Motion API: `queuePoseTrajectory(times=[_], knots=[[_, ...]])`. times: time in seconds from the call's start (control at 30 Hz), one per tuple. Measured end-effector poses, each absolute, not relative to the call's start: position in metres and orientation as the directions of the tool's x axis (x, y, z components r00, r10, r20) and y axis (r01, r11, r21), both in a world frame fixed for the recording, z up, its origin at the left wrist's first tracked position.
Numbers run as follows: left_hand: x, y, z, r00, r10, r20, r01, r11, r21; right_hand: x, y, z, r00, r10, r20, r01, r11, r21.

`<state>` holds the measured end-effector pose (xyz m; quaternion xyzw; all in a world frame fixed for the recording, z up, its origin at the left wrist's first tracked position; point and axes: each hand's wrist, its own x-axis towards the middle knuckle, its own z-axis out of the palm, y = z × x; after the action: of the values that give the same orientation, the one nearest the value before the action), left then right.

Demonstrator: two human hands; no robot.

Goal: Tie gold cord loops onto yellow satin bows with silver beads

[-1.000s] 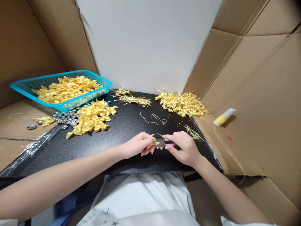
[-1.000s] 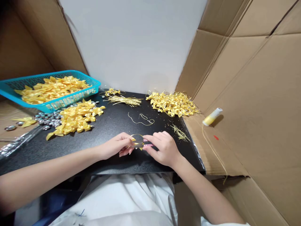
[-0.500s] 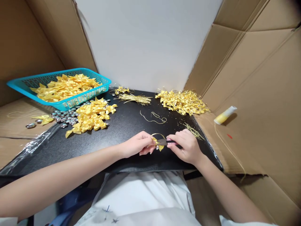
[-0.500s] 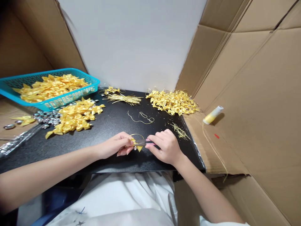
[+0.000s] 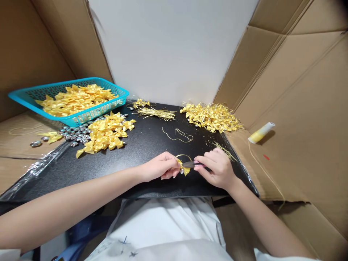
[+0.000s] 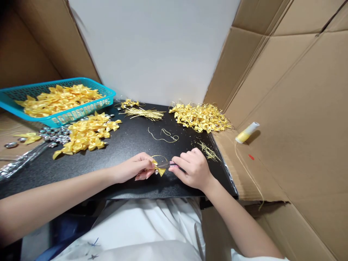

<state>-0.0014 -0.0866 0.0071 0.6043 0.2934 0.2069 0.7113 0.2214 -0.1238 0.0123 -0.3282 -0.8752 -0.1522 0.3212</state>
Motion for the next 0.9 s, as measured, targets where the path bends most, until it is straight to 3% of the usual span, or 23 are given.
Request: queuePoseTrajectory(times=[0.57,0.9], knots=[[-0.0019,-0.0852,0.0070,0.743,0.637,-0.207,0.106,0.193,0.975,0.2207,-0.1248,0.0121,-0.579,0.497,0.646,0.706,0.702,0.093],[-0.0013,-0.0849,0.0070,0.733,0.645,-0.216,0.115,0.195,0.974,0.2214,-0.1244,0.0106,-0.552,0.520,0.652,0.707,0.706,0.035]])
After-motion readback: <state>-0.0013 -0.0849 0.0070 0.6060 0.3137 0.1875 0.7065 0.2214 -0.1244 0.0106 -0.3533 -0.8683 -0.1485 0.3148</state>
